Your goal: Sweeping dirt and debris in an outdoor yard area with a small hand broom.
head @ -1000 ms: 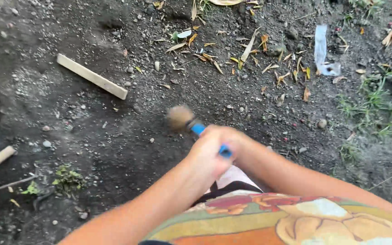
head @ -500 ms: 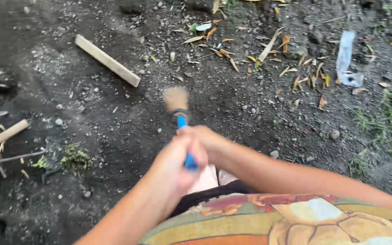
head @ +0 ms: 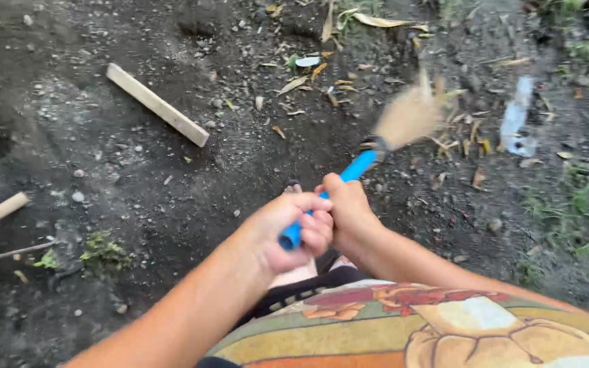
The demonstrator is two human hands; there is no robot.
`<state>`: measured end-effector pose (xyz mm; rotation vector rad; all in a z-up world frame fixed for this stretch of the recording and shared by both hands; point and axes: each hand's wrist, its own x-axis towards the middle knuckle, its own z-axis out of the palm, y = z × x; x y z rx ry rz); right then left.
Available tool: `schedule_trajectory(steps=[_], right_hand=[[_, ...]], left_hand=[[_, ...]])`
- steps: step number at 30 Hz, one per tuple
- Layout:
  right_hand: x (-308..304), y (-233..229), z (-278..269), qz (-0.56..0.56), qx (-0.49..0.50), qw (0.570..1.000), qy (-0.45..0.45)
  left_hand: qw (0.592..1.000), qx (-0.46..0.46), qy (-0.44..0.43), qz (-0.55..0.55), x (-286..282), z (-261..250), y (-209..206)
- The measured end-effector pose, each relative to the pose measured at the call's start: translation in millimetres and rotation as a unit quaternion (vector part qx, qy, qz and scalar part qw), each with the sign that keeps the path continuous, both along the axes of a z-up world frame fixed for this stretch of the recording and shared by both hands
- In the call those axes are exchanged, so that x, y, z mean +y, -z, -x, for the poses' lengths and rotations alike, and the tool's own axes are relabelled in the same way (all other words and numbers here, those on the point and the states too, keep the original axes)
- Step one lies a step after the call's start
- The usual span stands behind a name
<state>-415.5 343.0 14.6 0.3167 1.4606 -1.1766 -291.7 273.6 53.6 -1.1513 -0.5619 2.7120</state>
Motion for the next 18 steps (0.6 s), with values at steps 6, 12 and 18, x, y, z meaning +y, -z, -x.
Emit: schedule_trajectory(steps=[6,12,18], right_hand=[[-70,71,-69,0.099,-0.32,0.927,-0.17],[-145,38,-109,0.136,-0.382,0.853,-0.328],[-170,85,-104,0.006,-0.313,0.896,-0.316]], left_hand=[[0.93,-0.286,-0.158,0.166,-29,-42,-68],[0.866,-0.413,-0.169,0.224,-109,-169,91],[0.864,-0.376,0.021,0.333,-123,-104,112]])
